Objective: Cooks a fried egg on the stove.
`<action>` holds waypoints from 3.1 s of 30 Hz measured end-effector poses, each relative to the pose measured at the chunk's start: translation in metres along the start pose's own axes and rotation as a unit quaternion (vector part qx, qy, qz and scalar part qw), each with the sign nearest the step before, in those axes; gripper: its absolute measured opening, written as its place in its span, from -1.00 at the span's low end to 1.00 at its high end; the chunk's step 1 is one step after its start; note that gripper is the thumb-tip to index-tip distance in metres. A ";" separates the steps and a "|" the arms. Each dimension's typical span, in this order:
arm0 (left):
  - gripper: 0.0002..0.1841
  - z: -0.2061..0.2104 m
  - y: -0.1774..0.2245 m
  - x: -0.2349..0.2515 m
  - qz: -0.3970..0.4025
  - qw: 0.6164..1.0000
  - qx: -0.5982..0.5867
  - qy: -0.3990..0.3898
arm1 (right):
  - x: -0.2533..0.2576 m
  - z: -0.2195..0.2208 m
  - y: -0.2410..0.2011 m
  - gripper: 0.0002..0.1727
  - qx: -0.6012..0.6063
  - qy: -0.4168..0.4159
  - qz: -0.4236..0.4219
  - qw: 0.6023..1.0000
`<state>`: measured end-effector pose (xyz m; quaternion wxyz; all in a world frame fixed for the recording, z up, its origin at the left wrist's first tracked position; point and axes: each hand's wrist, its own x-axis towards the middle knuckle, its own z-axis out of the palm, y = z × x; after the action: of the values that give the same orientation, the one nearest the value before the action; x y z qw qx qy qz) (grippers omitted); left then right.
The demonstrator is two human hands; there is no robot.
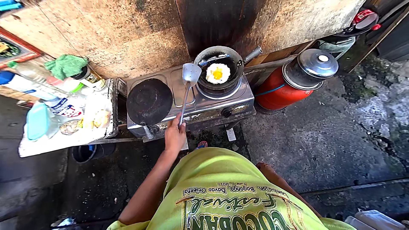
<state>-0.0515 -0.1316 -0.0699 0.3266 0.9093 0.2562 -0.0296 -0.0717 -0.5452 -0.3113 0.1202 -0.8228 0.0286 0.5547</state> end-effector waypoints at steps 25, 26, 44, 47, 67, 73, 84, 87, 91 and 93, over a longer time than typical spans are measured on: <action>-0.51 -0.092 0.080 0.214 0.150 0.901 0.392 -0.109 | -0.038 0.068 0.018 -0.56 0.124 0.033 0.067 0.990; -0.50 -0.093 0.078 0.225 0.156 0.901 0.389 -0.112 | -0.041 0.070 0.016 -0.56 0.127 0.034 0.070 0.989; -0.46 -0.098 0.146 0.251 0.433 0.801 0.407 -0.068 | -0.048 0.106 0.008 -0.58 0.193 0.021 0.076 0.978; -0.54 -0.116 0.150 0.231 0.372 0.824 0.422 -0.068 | -0.028 0.112 0.019 -0.60 0.181 0.035 0.063 0.981; -0.80 -0.088 0.186 0.115 0.162 0.766 0.594 -0.185 | -0.032 0.081 0.029 -0.56 0.123 0.026 0.054 0.991; -0.83 -0.078 0.202 0.094 0.185 0.745 0.603 -0.216 | -0.042 0.087 0.040 -0.52 0.119 0.009 0.056 0.991; -0.82 -0.055 0.212 0.062 0.210 0.750 0.580 -0.238 | -0.049 0.077 0.033 -0.55 0.136 0.025 0.058 0.989; -0.82 -0.048 0.212 0.062 0.214 0.762 0.564 -0.235 | -0.035 0.085 0.043 -0.56 0.130 0.021 0.054 0.990; -0.84 -0.039 0.207 0.073 0.220 0.789 0.526 -0.230 | 0.003 0.106 0.075 -0.52 0.134 0.055 0.003 0.989; -0.82 -0.034 0.204 0.080 0.222 0.802 0.504 -0.232 | -0.015 0.095 0.063 -0.53 0.123 0.057 0.022 0.991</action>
<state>0.1132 -0.2086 0.0574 -0.1299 0.9437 -0.0868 -0.2915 -0.1750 -0.5857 -0.3419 0.2062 -0.8311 0.1211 0.5021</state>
